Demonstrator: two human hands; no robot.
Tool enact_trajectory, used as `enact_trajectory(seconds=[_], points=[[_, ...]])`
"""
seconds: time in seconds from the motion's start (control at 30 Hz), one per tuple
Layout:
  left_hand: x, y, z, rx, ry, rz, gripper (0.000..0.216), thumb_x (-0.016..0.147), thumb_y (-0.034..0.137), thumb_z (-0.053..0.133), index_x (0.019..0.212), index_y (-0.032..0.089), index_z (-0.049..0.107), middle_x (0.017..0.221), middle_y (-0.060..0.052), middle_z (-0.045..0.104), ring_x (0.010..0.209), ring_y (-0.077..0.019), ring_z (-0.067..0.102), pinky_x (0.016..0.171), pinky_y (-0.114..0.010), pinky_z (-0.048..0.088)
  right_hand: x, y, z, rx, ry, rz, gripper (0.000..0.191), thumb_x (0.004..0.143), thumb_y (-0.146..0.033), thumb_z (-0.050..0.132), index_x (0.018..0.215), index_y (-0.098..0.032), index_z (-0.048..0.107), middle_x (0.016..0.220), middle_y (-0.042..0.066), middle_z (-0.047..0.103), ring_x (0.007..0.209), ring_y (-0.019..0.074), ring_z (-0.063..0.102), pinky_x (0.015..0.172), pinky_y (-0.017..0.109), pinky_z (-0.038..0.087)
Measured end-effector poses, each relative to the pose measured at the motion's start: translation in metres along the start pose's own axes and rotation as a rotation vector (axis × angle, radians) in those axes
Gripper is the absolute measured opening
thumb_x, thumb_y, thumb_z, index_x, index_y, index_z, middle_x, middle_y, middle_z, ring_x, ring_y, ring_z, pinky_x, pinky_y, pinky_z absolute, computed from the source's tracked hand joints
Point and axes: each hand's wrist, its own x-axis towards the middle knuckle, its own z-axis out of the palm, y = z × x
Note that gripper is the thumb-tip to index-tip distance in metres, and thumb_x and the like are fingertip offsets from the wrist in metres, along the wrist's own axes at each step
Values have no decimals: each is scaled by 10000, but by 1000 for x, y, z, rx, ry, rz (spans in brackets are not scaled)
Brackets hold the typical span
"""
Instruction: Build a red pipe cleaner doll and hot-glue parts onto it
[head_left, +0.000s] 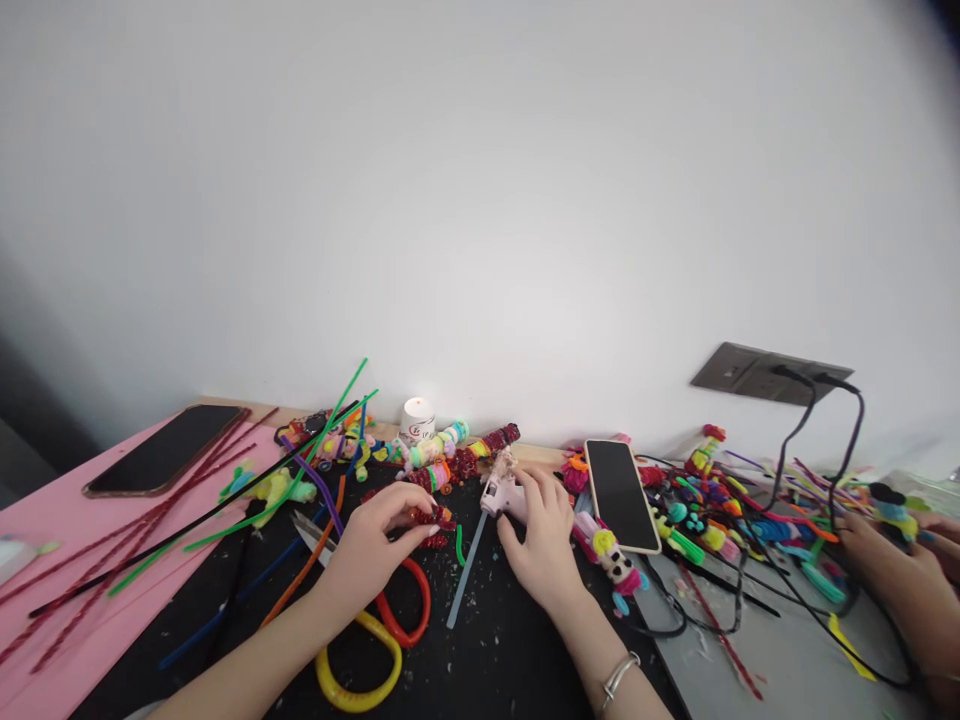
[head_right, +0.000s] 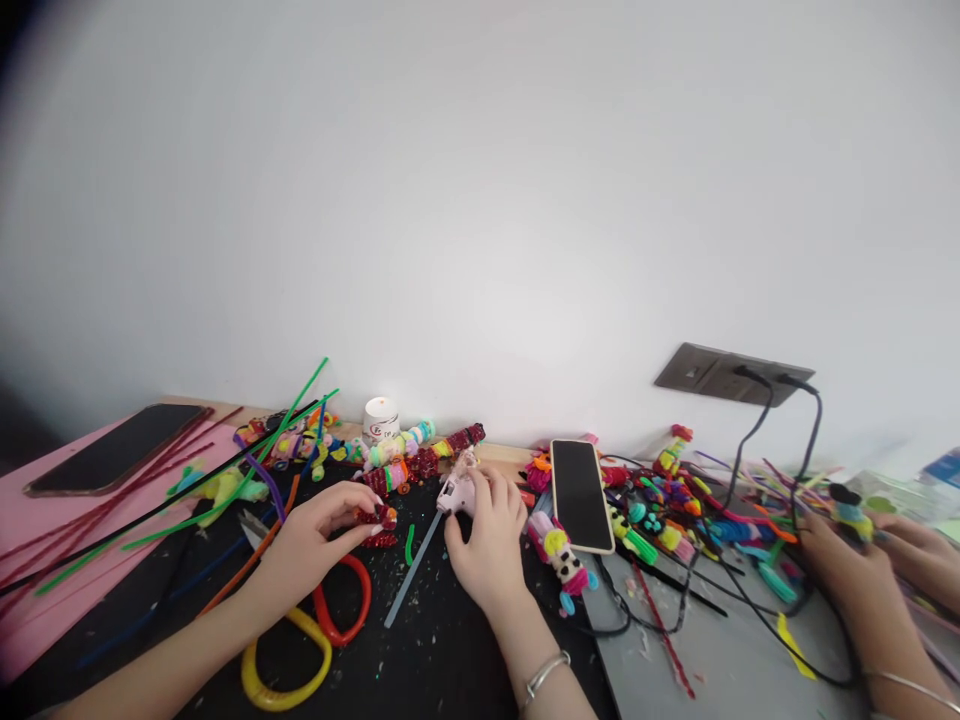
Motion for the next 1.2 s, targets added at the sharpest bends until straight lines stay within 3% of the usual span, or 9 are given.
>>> enact_trajectory(seconds=[0.13, 0.27, 0.63, 0.77, 1.2], points=[[-1, 4, 1, 38, -61, 27, 72, 760, 142, 606, 779, 209, 587, 912, -31, 630, 836, -172, 633, 728, -275, 542, -5, -21, -9, 274, -151, -213, 282, 804, -238, 577, 1076, -198, 516, 1073, 83, 557, 1018, 253, 487, 894, 409, 378], [-3, 8, 3, 82, -143, 54, 61, 770, 157, 606, 782, 214, 588, 900, -35, 637, 811, -177, 626, 701, -280, 532, -11, -32, -9, 296, -194, -242, 48, 842, -231, 533, 839, -193, 504, 830, 34, 543, 804, 206, 485, 711, 334, 383], [-6, 11, 4, 159, -209, 78, 127, 866, 165, 507, 837, 230, 611, 901, -18, 645, 870, -168, 617, 800, -279, 485, -13, -30, -2, 295, -204, -226, 157, 900, -140, 393, 785, -192, 486, 761, 26, 517, 727, 183, 466, 661, 311, 358], [-7, 8, 5, 136, -206, 29, 134, 855, 179, 526, 939, 238, 613, 940, -21, 660, 876, -172, 629, 791, -278, 500, -15, -29, 0, 311, -211, -220, 174, 905, -138, 376, 778, -193, 480, 757, 26, 512, 721, 182, 464, 658, 309, 361], [-7, 21, 4, 158, -304, 22, 117, 814, 124, 553, 841, 200, 638, 831, 3, 626, 763, -135, 584, 692, -232, 444, -10, -20, 6, 425, -261, -154, 203, 913, -150, 382, 718, -197, 418, 714, 8, 472, 709, 168, 443, 655, 284, 344]])
